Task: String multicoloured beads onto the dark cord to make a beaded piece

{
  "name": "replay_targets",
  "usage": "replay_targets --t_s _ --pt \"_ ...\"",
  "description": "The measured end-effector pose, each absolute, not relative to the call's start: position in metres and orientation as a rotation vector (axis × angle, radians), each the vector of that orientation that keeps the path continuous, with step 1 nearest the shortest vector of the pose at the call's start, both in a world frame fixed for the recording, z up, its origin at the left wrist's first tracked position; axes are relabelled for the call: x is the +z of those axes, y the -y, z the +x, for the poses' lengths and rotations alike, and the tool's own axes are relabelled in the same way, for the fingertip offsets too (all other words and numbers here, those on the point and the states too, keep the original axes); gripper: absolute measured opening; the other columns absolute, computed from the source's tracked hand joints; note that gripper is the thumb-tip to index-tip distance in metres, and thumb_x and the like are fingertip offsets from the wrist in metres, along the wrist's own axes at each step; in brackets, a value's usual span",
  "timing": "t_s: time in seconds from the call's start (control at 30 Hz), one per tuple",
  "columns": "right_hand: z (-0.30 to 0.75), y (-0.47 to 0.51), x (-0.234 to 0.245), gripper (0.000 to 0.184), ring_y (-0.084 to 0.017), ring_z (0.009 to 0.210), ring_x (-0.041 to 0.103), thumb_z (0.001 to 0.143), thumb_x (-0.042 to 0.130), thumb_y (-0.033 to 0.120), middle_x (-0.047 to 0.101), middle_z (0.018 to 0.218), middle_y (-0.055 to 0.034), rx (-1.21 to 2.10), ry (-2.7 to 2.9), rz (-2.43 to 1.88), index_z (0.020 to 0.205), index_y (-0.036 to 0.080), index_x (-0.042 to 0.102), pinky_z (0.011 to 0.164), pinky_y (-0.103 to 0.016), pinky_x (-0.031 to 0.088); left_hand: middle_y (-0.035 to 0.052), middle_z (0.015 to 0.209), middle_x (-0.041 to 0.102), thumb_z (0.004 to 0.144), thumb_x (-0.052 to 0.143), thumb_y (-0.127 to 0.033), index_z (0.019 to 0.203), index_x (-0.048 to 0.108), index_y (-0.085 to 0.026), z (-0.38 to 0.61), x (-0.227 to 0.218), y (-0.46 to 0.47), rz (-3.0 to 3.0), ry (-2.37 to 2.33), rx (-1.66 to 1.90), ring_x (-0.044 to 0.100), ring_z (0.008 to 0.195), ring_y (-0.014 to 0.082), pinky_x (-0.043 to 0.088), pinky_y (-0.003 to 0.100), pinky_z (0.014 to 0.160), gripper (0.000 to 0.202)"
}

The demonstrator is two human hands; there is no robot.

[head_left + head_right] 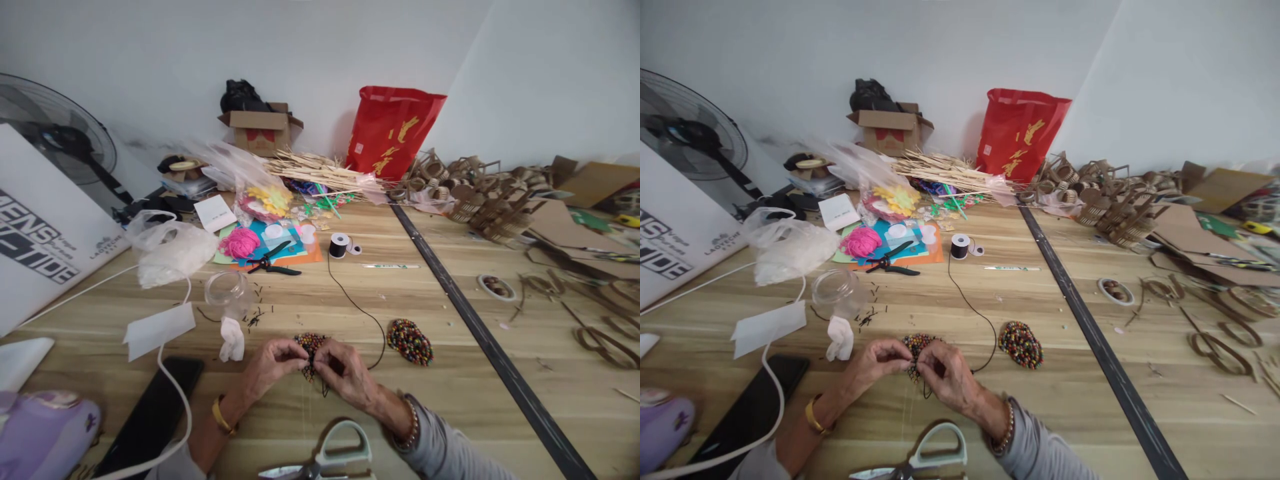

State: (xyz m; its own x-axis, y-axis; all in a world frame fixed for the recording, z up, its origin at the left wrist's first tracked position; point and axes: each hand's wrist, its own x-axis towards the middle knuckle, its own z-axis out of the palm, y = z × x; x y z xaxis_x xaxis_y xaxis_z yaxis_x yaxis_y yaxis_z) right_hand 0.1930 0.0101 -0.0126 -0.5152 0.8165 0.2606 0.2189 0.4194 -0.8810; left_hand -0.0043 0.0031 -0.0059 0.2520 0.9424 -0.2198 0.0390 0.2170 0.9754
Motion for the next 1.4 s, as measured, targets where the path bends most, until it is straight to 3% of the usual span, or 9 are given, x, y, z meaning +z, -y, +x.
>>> replay_targets --t_s 1.4 --pt "0.1931 -0.01 -0.0134 0.017 -0.012 0.06 0.052 0.088 0.055 0.026 0.058 0.067 -0.0015 1.061 1.982 -0.882 0.076 0.016 0.06 0.055 -0.022 0.04 0.0033 0.07 0.074 0.064 0.077 -0.03 0.07 0.073 -0.016 -0.0026 -0.0035 -0.0014 1.23 -1.127 0.831 0.063 0.069 0.0187 0.048 0.029 0.07 0.016"
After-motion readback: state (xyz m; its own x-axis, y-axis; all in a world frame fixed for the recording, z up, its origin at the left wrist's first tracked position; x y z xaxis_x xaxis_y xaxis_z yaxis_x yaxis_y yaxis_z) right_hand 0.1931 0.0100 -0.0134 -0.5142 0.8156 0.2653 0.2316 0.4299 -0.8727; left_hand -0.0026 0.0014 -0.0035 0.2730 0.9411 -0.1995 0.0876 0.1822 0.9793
